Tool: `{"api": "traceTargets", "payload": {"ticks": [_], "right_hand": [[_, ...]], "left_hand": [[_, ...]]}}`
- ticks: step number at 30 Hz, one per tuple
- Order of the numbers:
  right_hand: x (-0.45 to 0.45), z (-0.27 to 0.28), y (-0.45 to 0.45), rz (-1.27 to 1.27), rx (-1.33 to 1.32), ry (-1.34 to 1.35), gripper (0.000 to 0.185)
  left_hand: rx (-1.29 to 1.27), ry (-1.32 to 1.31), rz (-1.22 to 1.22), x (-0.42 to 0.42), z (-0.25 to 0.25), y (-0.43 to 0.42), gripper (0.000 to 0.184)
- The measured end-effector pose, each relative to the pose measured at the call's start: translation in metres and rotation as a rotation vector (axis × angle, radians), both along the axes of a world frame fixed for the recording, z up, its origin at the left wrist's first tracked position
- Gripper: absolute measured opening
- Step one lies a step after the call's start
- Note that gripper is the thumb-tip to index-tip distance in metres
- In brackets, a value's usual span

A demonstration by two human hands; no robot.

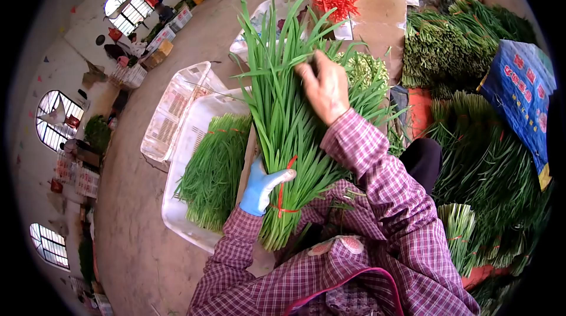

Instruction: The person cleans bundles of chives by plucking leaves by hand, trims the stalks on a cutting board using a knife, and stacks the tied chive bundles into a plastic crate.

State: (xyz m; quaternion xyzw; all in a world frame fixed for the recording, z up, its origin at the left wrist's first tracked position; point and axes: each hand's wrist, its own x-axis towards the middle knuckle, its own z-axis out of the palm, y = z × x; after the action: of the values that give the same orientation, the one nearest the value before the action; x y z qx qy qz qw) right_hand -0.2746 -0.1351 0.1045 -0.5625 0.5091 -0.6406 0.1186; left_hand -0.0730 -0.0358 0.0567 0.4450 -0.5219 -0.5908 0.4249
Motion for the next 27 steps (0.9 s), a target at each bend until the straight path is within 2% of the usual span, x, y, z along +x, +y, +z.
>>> {"api": "traceTargets", "payload": {"ticks": [1,3,5,7,9,11,12,14,19,21,23,24,25,26,27], "right_hand": [[-0.016,-0.001,-0.011,-0.009,-0.007,-0.101,0.018],[-0.049,-0.001,-0.024,-0.024,-0.083,-0.125,0.022],[-0.078,0.004,-0.012,0.067,0.054,-0.234,0.027],[-0.115,-0.009,-0.006,-0.035,0.238,0.051,0.035],[-0.12,-0.005,0.023,-0.357,0.533,0.535,0.046],[-0.132,-0.041,0.033,-0.444,0.173,0.699,0.059],[-0.126,-0.043,0.04,-0.407,0.151,0.705,0.067],[-0.098,-0.037,0.06,-0.25,0.043,0.766,0.078],[-0.039,-0.029,0.086,0.222,-0.098,0.875,0.103],[-0.021,-0.025,0.09,0.323,-0.138,0.982,0.103],[-0.005,-0.026,0.085,0.265,-0.227,1.086,0.098],[0.001,-0.02,0.085,0.342,-0.224,1.018,0.093],[0.008,-0.022,0.079,0.276,-0.316,1.029,0.087],[0.008,-0.016,0.077,0.286,-0.342,1.038,0.087],[0.008,-0.008,0.075,0.297,-0.369,1.048,0.088]], "left_hand": [[0.013,0.002,-0.003,0.003,-0.003,-0.001,0.048],[0.079,0.053,0.007,0.014,-0.011,-0.005,0.05],[0.035,0.085,0.068,0.021,-0.018,-0.011,0.051],[-0.016,0.04,0.065,0.039,-0.03,-0.023,0.043],[-0.038,-0.025,0.077,0.049,-0.032,-0.036,0.038],[0.119,0.229,0.094,0.06,-0.041,-0.058,0.038],[0.173,0.296,0.093,0.061,-0.04,-0.067,0.039],[0.265,0.382,0.104,0.05,-0.019,-0.076,0.039],[0.237,0.371,0.002,0.025,0.016,-0.076,0.038],[0.328,0.498,-0.174,0.015,0.026,-0.075,0.04],[0.313,0.467,-0.247,0.014,0.028,-0.079,0.045],[0.233,0.341,-0.183,0.005,0.039,-0.068,0.048],[0.151,0.217,-0.12,-0.003,0.05,-0.057,0.051],[-0.062,0.124,-0.196,0.008,0.03,-0.067,0.057],[-0.075,0.124,-0.192,0.007,0.037,-0.065,0.057]]}}
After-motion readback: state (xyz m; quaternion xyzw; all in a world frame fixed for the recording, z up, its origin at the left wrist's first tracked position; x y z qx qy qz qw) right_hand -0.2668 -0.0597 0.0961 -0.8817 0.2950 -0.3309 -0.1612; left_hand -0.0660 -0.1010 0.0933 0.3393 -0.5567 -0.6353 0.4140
